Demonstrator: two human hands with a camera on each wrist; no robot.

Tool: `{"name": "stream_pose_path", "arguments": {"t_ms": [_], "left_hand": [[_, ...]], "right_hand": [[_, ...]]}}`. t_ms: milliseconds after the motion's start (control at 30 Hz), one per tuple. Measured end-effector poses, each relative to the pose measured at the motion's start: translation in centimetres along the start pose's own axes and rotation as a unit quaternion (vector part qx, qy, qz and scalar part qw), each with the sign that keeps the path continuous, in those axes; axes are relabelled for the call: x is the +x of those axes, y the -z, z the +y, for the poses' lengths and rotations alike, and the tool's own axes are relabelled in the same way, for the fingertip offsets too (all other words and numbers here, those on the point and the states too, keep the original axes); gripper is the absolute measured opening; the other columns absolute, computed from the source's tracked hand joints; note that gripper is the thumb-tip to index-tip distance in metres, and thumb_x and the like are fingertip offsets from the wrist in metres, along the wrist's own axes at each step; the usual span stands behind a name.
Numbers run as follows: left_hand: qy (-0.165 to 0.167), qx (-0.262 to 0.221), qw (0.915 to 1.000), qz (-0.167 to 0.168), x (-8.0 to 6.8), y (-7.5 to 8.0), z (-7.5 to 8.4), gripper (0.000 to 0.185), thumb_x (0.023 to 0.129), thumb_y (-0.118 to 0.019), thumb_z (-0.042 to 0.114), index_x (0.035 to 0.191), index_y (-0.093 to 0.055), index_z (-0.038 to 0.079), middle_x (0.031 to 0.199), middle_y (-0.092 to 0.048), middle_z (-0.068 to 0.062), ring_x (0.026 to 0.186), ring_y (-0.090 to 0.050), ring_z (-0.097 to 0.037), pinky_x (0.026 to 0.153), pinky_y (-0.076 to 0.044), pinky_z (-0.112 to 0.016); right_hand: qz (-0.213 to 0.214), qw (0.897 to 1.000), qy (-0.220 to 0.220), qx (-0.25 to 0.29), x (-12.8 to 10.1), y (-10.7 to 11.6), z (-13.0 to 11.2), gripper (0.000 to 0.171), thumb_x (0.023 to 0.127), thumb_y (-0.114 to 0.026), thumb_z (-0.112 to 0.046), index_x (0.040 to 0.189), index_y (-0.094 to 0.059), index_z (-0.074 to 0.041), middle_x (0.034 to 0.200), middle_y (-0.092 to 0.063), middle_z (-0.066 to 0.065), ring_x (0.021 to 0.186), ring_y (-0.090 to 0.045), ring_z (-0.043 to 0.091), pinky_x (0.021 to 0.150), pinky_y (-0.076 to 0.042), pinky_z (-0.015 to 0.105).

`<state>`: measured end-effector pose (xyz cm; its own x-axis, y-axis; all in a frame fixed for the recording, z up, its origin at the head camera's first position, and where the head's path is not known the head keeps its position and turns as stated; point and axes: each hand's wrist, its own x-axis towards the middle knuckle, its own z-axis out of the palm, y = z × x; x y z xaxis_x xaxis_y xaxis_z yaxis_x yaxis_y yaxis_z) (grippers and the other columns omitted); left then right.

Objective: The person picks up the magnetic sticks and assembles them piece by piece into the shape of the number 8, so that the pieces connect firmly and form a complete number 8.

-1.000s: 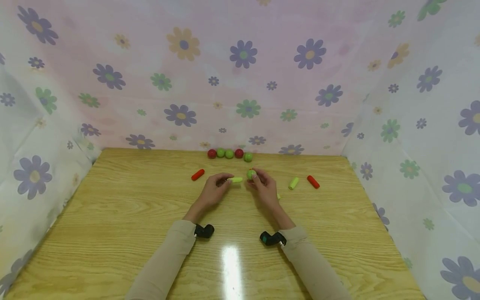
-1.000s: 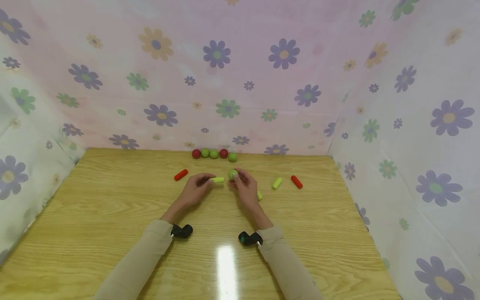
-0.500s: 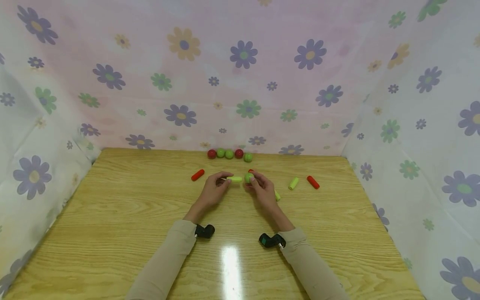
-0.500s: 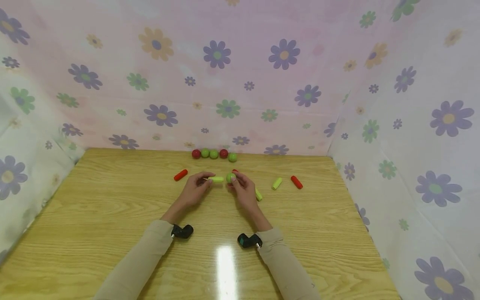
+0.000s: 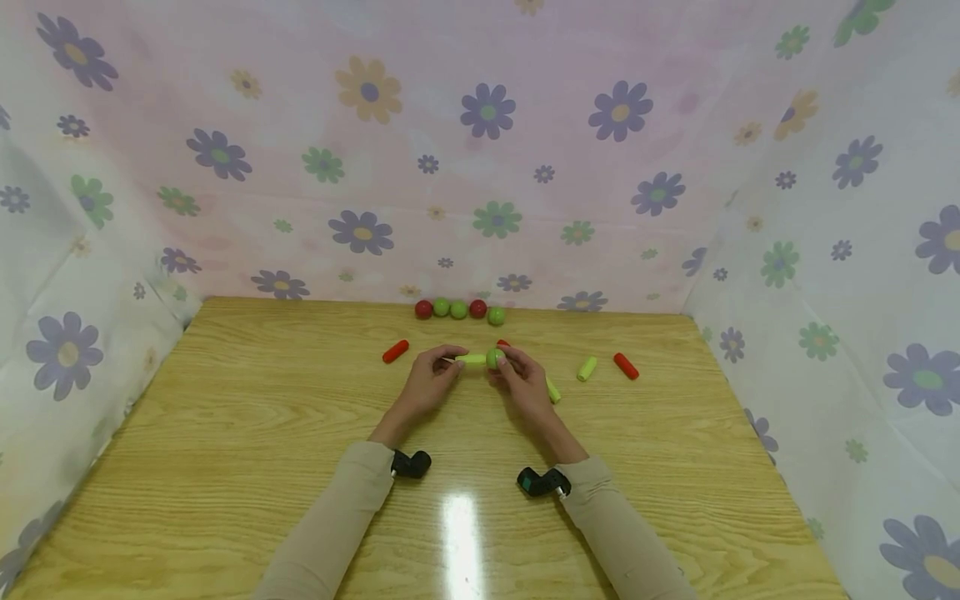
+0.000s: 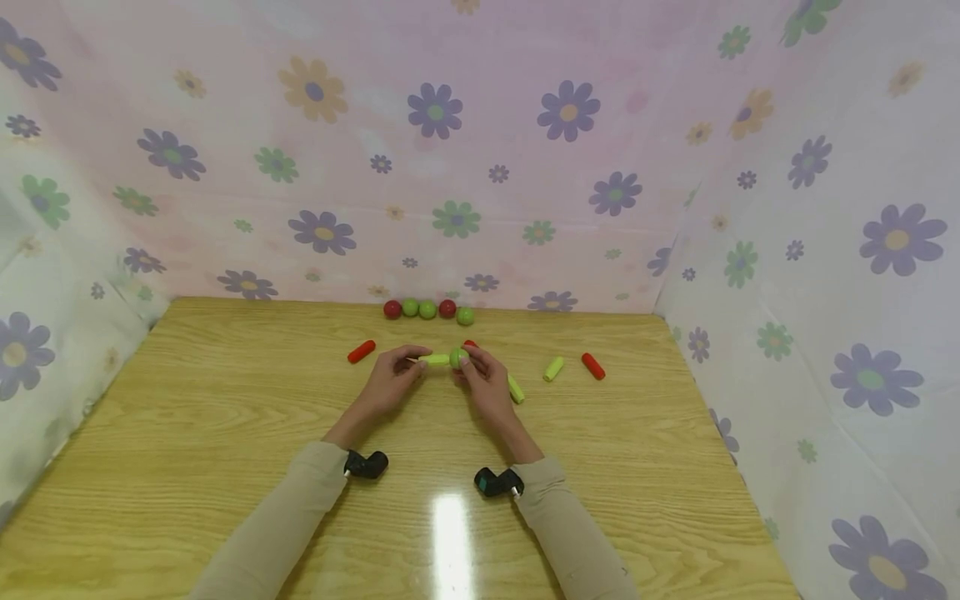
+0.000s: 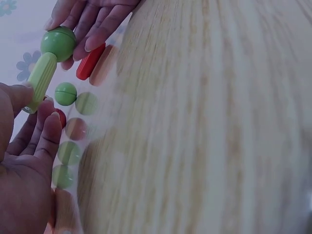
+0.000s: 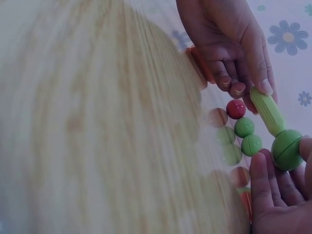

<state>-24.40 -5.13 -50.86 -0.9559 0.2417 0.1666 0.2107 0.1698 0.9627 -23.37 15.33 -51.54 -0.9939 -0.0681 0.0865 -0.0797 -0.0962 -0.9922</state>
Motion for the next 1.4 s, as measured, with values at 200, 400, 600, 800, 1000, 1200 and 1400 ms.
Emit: {"name": "stream_pose_path", "arguments": {"t_ms": [200,400,600,800,1000,1200,1400], "left_hand": [[-0.001,0.000,1.0000,0.005,0.0,0.0,-0.1,0.025,0.103,-0.061,0.008,0.124,-0.067,-0.004,0.119,-0.067,-0.021,0.094,-0.066,-0.028,0.079,-0.051,-0.021],[-0.002,-0.011,0.9999,0.007,0.0,0.0,-0.4,0.024,0.101,-0.062,0.004,0.122,-0.067,-0.005,0.117,-0.066,-0.025,0.095,-0.066,-0.035,0.076,-0.050,-0.020],[0.008,0.005,0.9998,0.018,0.0,-0.1,-0.3,0.021,0.098,-0.064,0.001,0.118,-0.071,-0.002,0.112,-0.068,-0.020,0.087,-0.066,-0.023,0.073,-0.050,-0.021],[0.015,0.018,0.9997,0.012,-0.2,0.0,0.0,0.020,0.097,-0.065,0.000,0.116,-0.072,-0.001,0.108,-0.069,-0.018,0.084,-0.066,-0.019,0.071,-0.051,-0.023],[0.006,0.024,0.9997,0.008,0.0,0.1,-0.4,0.020,0.097,-0.066,0.001,0.116,-0.071,-0.002,0.101,-0.070,-0.018,0.083,-0.066,-0.018,0.071,-0.051,-0.022],[0.002,0.024,0.9997,0.005,-0.1,0.1,-0.1,0.020,0.097,-0.064,0.000,0.116,-0.071,-0.004,0.104,-0.069,-0.022,0.088,-0.068,-0.027,0.072,-0.051,-0.022],[0.006,0.022,0.9996,-0.014,-0.5,0.3,1.3,0.024,0.098,-0.060,-0.005,0.120,-0.065,-0.014,0.110,-0.066,-0.033,0.096,-0.066,-0.046,0.075,-0.051,-0.024]], "right_hand": [[-0.006,1.000,-0.012,-0.023,0.0,0.1,-0.1,0.036,0.106,-0.052,-0.007,0.140,-0.054,0.006,0.127,-0.062,0.028,0.097,-0.071,0.017,0.079,-0.057,0.023],[-0.010,0.998,-0.014,-0.061,0.0,0.2,-0.2,0.036,0.105,-0.052,-0.002,0.140,-0.054,0.007,0.129,-0.060,0.029,0.088,-0.068,0.008,0.074,-0.056,0.019],[-0.021,0.996,-0.014,-0.089,0.0,0.2,-0.4,0.036,0.105,-0.052,-0.001,0.140,-0.053,0.010,0.134,-0.057,0.029,0.088,-0.065,0.010,0.074,-0.054,0.018],[-0.025,0.995,-0.020,-0.097,0.0,0.2,-0.4,0.036,0.105,-0.052,0.000,0.139,-0.053,0.009,0.134,-0.057,0.029,0.094,-0.065,0.019,0.074,-0.054,0.018],[-0.031,0.994,-0.013,-0.100,0.4,0.4,-0.1,0.035,0.103,-0.054,0.003,0.137,-0.054,0.011,0.129,-0.059,0.030,0.086,-0.065,0.012,0.073,-0.055,0.019],[-0.049,0.994,-0.011,-0.093,0.8,0.8,0.1,0.036,0.102,-0.055,0.005,0.137,-0.054,0.013,0.128,-0.059,0.032,0.080,-0.065,0.008,0.074,-0.056,0.019],[-0.055,0.992,-0.017,-0.112,0.8,1.0,0.2,0.037,0.101,-0.059,0.002,0.137,-0.055,0.010,0.125,-0.061,0.031,0.082,-0.065,0.009,0.077,-0.056,0.020]]}}
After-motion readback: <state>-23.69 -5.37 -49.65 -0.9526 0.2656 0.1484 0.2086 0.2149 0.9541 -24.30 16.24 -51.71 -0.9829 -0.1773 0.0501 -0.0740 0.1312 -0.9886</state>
